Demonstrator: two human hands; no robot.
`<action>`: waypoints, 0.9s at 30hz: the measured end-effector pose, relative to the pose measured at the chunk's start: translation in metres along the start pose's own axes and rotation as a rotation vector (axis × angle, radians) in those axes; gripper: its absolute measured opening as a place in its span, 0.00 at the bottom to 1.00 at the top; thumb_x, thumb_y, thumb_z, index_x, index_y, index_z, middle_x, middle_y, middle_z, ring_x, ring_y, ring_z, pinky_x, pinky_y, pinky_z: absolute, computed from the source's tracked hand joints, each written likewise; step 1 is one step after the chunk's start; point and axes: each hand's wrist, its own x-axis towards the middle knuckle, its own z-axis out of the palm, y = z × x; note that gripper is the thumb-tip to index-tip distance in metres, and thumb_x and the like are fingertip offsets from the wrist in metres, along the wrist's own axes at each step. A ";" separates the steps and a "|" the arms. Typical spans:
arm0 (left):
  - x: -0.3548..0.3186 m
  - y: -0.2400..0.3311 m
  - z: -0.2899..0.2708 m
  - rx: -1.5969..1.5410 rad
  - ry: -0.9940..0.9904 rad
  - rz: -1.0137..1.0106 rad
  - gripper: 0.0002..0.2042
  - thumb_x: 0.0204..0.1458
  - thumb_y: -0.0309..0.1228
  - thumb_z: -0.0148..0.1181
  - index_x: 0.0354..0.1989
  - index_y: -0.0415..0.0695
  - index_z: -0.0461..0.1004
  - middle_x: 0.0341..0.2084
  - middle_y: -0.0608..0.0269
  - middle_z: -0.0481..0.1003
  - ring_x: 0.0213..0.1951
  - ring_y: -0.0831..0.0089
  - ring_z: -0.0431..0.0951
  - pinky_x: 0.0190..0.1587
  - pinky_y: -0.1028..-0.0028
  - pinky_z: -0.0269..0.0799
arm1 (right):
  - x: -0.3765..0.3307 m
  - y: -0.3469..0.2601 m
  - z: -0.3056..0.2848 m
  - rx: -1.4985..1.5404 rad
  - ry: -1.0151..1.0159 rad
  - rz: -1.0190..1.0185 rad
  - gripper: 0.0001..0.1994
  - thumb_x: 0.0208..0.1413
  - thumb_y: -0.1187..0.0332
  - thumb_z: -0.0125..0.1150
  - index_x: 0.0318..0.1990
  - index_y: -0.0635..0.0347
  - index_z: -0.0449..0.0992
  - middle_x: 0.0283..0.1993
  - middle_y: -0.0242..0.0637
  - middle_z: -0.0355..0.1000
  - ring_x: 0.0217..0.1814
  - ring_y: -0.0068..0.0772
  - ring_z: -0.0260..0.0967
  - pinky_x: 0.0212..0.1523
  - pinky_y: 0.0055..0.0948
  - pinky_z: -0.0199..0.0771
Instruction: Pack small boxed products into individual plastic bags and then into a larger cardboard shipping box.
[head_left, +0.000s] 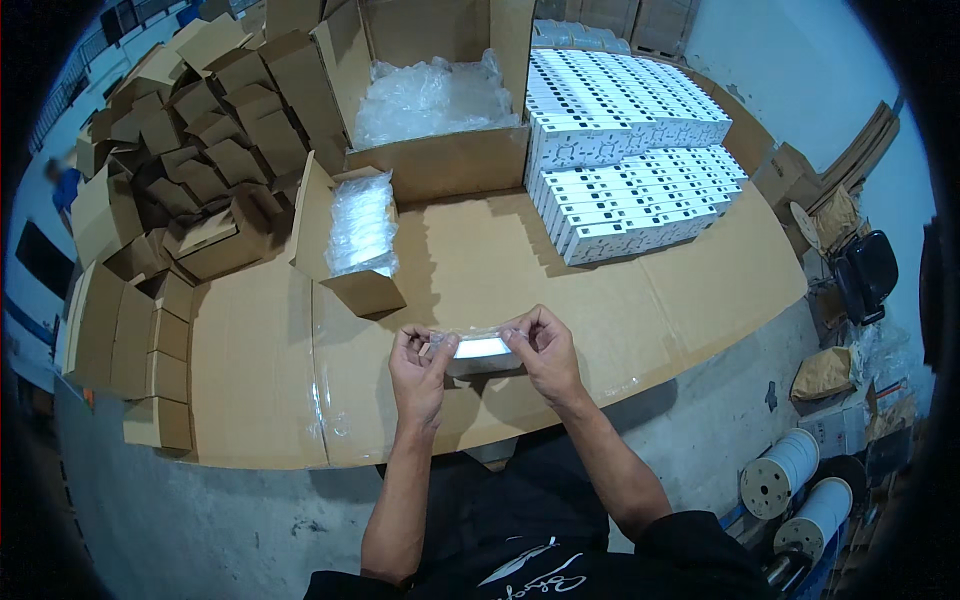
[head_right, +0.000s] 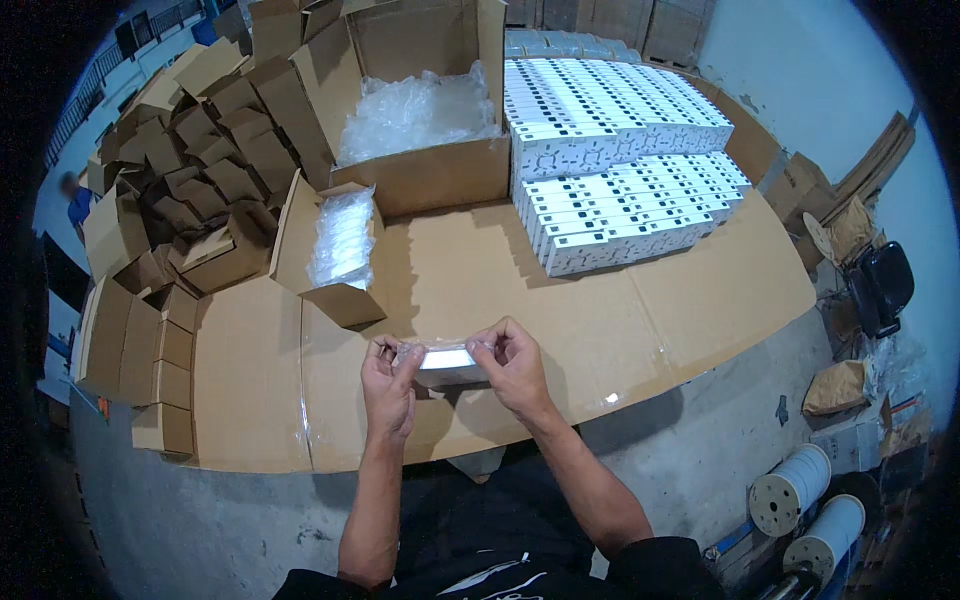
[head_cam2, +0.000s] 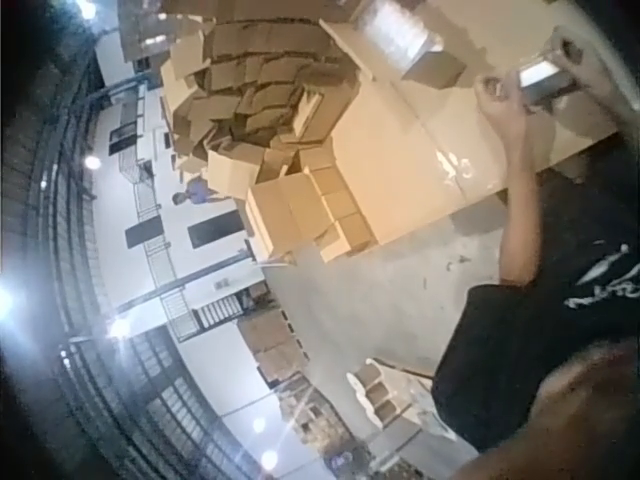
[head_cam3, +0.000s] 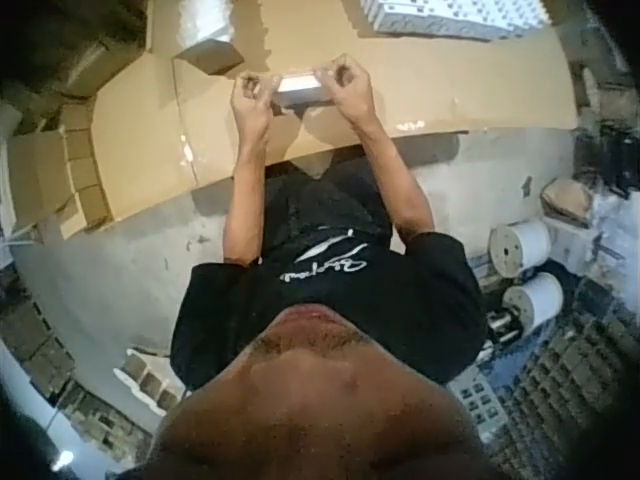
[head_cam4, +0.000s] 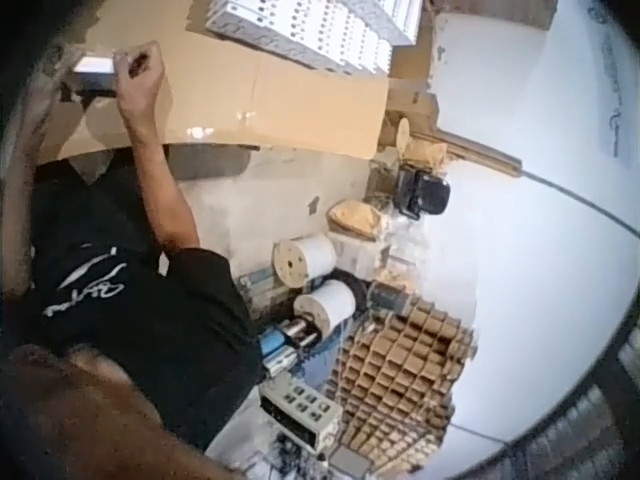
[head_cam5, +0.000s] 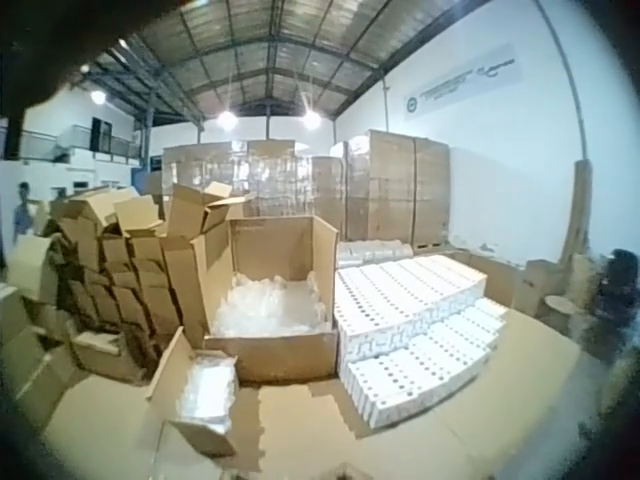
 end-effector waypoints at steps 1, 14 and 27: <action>0.001 0.000 0.001 -0.025 0.004 -0.007 0.15 0.55 0.17 0.67 0.44 0.41 0.66 0.39 0.65 0.70 0.41 0.80 0.73 0.47 0.78 0.72 | -0.001 -0.001 0.002 0.000 0.002 0.000 0.07 0.63 0.77 0.62 0.35 0.63 0.68 0.48 0.41 0.76 0.46 0.20 0.70 0.47 0.22 0.72; -0.002 0.009 0.001 0.212 -0.019 0.144 0.26 0.55 0.17 0.65 0.60 0.42 0.61 0.51 0.60 0.66 0.50 0.75 0.71 0.50 0.74 0.74 | 0.003 -0.024 -0.024 -0.425 -0.348 -0.057 0.14 0.54 0.79 0.67 0.50 0.66 0.81 0.53 0.42 0.77 0.55 0.33 0.74 0.54 0.31 0.76; 0.015 0.026 -0.023 0.634 -0.480 0.279 0.13 0.51 0.23 0.72 0.45 0.38 0.82 0.42 0.60 0.78 0.41 0.73 0.80 0.41 0.73 0.79 | 0.006 -0.063 -0.014 -0.830 -0.400 -0.195 0.15 0.54 0.75 0.69 0.49 0.66 0.81 0.43 0.45 0.79 0.43 0.37 0.77 0.44 0.31 0.78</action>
